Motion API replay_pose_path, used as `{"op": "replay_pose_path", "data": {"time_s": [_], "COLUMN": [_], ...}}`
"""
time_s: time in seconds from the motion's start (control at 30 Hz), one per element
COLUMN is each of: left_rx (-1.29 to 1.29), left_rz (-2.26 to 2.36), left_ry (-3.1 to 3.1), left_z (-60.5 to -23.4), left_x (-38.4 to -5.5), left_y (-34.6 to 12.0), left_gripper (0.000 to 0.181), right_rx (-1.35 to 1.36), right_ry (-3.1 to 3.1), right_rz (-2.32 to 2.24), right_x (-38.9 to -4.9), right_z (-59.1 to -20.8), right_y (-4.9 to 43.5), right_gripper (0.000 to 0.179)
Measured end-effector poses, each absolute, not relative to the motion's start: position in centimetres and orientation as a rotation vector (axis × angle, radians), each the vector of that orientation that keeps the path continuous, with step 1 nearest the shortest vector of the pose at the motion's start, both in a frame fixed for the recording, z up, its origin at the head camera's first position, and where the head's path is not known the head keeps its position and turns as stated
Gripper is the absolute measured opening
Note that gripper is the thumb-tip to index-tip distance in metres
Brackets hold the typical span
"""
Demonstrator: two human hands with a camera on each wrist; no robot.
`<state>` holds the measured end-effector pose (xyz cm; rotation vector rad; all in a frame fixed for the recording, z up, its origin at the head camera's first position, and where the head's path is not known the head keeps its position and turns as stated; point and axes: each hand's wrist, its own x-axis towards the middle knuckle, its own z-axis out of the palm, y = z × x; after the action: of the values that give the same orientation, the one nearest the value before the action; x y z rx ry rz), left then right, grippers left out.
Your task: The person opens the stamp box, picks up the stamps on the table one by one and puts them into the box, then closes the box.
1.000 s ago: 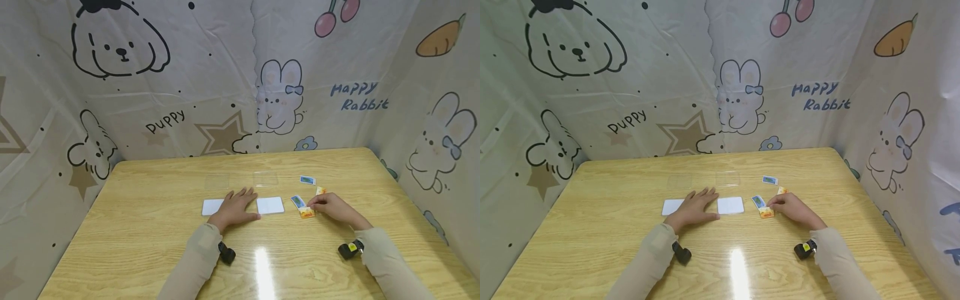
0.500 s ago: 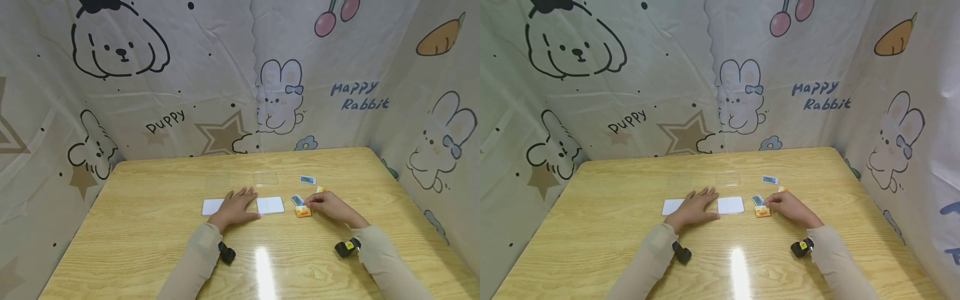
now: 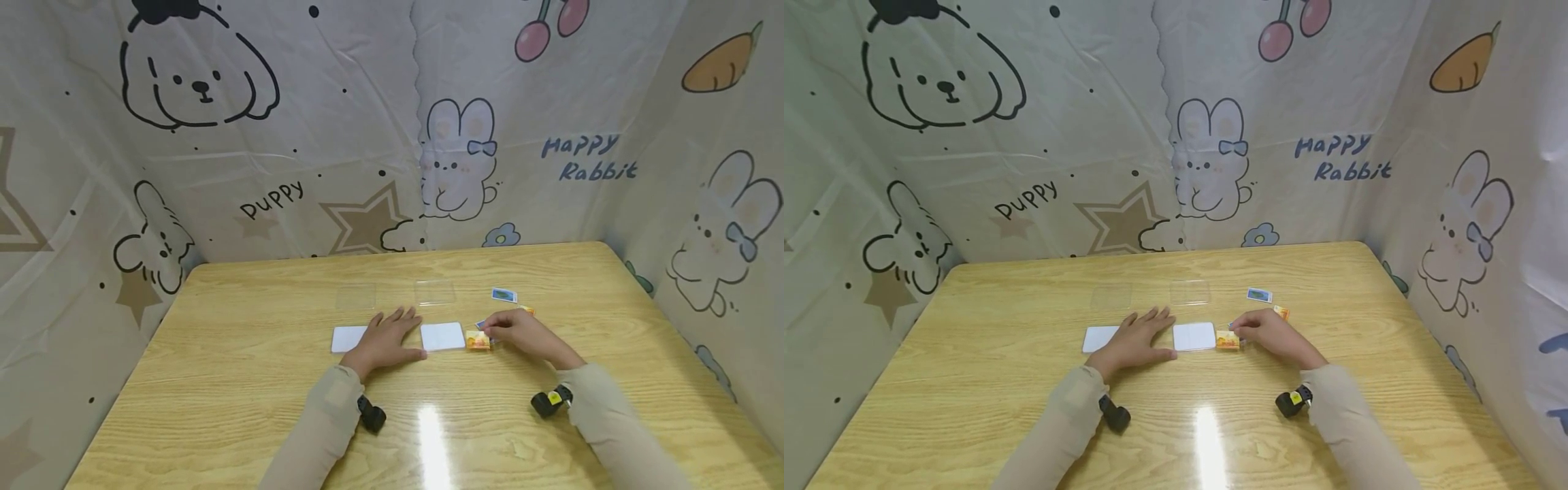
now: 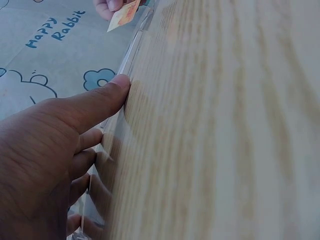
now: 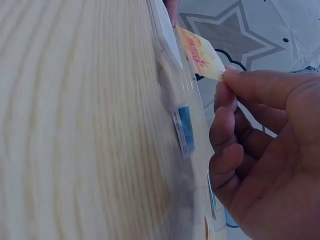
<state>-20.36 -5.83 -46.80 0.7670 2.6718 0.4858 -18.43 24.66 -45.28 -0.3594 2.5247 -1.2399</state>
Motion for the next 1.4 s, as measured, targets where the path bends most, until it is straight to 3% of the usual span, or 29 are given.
{"op": "replay_pose_path", "data": {"time_s": [0.93, 1.4], "left_rx": [0.75, 0.746], "left_rz": [0.477, 0.462], "left_ry": [2.675, 2.681], "left_z": [-46.7, -46.8], "left_x": [-20.4, -20.4], "left_y": [-5.7, -5.6], "left_gripper": [0.079, 0.079], "right_rx": [-0.18, -0.132], "right_ry": [2.686, 2.733], "right_rz": [-1.369, -1.269], "right_x": [-19.0, -18.6], "right_z": [-46.8, -46.5], "right_y": [17.6, 16.4], "right_gripper": [0.018, 0.014]}}
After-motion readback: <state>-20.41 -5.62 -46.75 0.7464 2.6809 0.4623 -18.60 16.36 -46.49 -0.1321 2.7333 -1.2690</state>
